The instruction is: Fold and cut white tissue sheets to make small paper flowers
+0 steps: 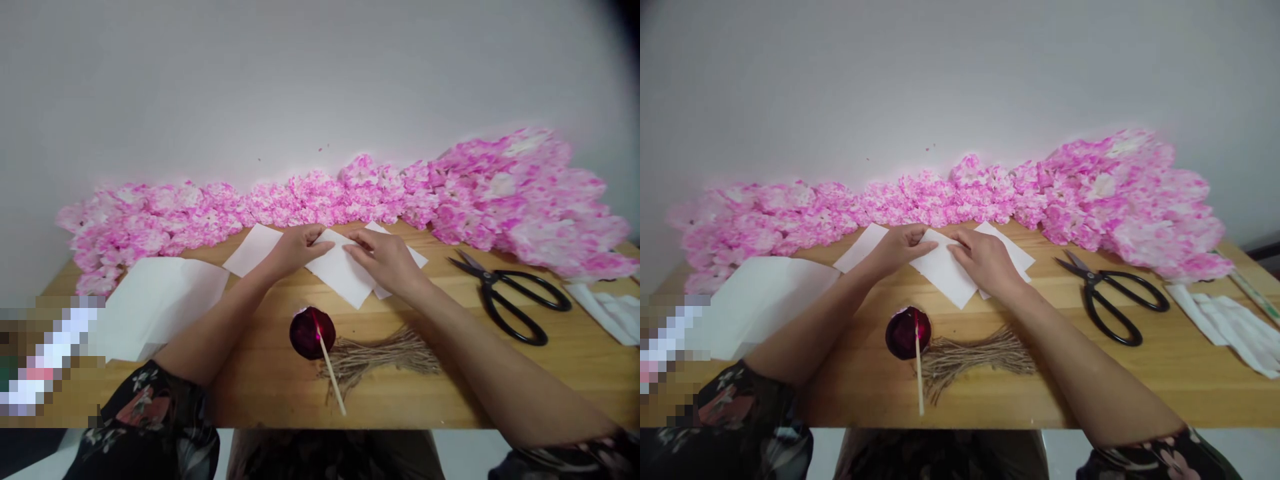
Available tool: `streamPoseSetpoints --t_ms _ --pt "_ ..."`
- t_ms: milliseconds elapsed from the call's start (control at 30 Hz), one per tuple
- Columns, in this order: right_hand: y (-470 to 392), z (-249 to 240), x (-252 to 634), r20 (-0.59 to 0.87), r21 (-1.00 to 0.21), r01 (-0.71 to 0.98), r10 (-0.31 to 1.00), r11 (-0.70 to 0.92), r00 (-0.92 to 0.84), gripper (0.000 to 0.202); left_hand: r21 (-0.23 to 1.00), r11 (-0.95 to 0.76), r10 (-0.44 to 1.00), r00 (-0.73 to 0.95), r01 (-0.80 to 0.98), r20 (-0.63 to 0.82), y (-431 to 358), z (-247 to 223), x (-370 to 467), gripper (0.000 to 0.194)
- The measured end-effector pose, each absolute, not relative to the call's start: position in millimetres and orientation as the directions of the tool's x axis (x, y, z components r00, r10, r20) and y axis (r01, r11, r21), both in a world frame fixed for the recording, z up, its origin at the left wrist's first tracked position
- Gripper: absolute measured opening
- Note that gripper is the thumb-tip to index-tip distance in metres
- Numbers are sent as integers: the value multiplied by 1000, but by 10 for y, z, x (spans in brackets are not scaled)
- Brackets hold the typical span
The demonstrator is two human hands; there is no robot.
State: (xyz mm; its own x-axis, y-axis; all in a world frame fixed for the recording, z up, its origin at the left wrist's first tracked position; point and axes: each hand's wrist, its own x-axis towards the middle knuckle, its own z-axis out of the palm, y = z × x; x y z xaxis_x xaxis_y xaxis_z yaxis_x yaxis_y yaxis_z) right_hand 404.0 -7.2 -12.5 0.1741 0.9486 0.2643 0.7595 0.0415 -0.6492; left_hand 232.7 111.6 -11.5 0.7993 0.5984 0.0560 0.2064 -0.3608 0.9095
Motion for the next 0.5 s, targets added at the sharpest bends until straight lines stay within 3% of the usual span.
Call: streamPoseSetpoints --t_ms 233,333,500 --pt "-79 92 4282 207 -854 519 887 -43 413 14 975 -139 587 807 174 -61 1271 -141 2353 32" --pt "-174 402 4501 112 -949 306 834 -71 540 14 983 -131 509 860 128 -44 1269 26 2443 41" --pt "-384 663 4802 -60 -989 66 774 -131 630 14 956 -197 400 908 216 -123 1205 92 2575 30"
